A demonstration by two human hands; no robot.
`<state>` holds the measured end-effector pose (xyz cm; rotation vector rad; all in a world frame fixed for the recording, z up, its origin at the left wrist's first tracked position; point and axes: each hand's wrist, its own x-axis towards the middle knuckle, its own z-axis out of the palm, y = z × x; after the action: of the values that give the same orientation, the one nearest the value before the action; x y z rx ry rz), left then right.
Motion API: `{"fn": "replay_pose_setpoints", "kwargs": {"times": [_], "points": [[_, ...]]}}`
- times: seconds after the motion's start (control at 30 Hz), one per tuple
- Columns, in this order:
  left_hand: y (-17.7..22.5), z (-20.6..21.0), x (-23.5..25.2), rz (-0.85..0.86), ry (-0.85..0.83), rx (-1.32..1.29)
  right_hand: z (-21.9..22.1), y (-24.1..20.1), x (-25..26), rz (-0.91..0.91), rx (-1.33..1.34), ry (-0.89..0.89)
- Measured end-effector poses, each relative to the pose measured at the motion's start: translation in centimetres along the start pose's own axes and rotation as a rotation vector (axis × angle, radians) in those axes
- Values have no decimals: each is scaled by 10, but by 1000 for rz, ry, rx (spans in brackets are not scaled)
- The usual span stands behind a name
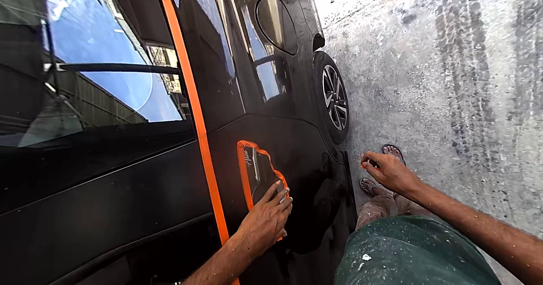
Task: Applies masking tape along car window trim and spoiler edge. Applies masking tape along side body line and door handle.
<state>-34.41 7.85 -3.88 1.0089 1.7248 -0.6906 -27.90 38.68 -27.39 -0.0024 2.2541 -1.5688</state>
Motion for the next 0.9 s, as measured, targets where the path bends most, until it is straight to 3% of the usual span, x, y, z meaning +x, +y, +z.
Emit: {"fn": "replay_pose_setpoints", "kwargs": {"times": [0.3, 0.5, 0.63, 0.77, 0.9], "points": [[7, -2, -5, -63, -79, -40, 13, -2, -1, -26, -41, -60], [1, -16, -16, -8, -54, -52, 14, 3, -13, -26, -73, -42], [-3, -20, -28, -53, 114, 23, 20, 4, -24, -33, -99, -64], [11, 12, -15, -196, 376, 54, 29, -8, -35, -16, -137, -161], [26, 21, -15, -287, 348, -26, 37, -14, -60, -45, -187, -186]]}}
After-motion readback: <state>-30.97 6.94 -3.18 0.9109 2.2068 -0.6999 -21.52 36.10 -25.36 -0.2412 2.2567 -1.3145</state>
